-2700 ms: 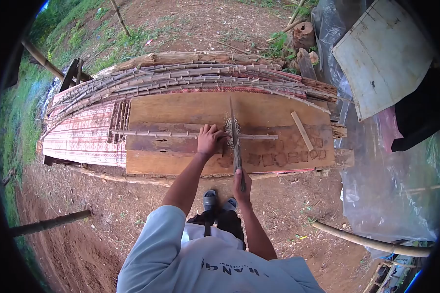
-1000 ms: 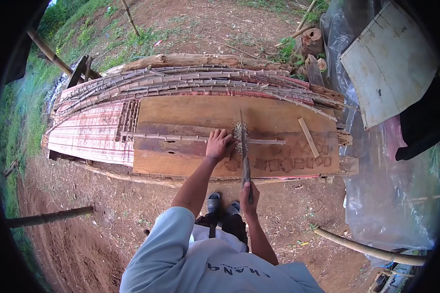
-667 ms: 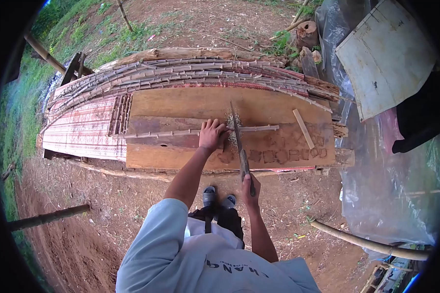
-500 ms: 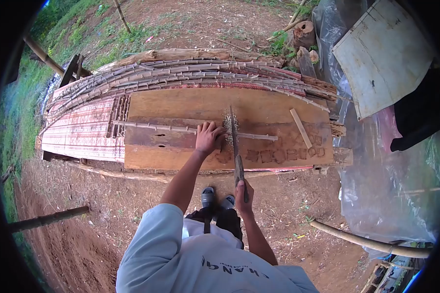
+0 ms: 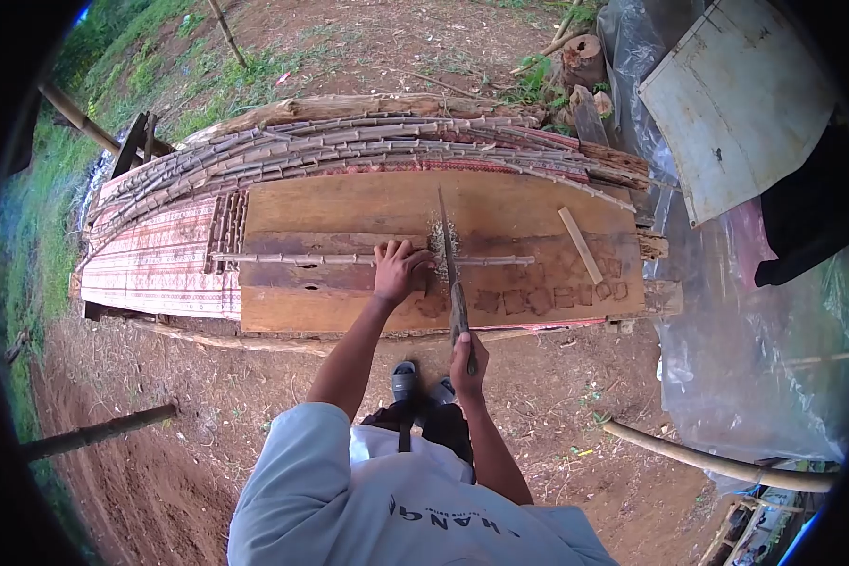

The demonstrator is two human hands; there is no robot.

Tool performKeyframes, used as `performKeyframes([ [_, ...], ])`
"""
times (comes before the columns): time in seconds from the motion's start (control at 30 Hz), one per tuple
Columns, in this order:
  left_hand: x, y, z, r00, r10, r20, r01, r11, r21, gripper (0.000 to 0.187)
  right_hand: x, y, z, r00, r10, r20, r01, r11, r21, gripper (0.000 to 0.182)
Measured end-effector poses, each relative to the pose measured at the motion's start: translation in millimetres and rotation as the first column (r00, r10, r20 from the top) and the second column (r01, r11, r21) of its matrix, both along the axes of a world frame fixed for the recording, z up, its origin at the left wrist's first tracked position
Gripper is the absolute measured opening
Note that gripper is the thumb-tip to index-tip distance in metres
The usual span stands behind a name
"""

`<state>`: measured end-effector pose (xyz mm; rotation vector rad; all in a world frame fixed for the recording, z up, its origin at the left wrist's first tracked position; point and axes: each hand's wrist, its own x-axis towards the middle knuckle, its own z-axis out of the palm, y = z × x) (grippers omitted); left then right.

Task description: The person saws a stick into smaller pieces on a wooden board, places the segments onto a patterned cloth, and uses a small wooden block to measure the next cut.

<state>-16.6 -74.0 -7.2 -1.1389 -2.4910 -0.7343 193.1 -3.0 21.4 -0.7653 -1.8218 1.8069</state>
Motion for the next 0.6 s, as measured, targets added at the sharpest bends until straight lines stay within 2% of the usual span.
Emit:
performKeyframes([
  [0.07, -2.3, 4.3, -1.2, 0.999, 0.008, 0.036, -0.010, 0.998, 0.061, 0.024, -5.1, 0.8, -0.9, 0.999, -0.024, 0.023, 0.026, 0.994, -0.107, 0.036],
  [0.17, -1.8, 5.3, 0.5, 0.994, 0.011, 0.110, -0.019, 0.997, 0.070, 0.025, -14.4, 6.2, 1.2, 1.000, -0.018, -0.017, 0.016, 0.991, -0.134, 0.037],
  [0.27, -3.7, 4.8, 1.1, 0.993, 0.004, 0.114, -0.009, 0.999, 0.042, 0.025, -24.0, 7.0, 10.9, 0.999, -0.041, -0.027, 0.036, 0.986, -0.163, 0.037],
  [0.6, -2.7, 4.4, 2.8, 0.993, 0.026, 0.117, -0.026, 1.000, 0.000, 0.025, -37.2, 8.0, 0.8, 0.999, -0.018, -0.047, 0.012, 0.993, -0.121, 0.038],
])
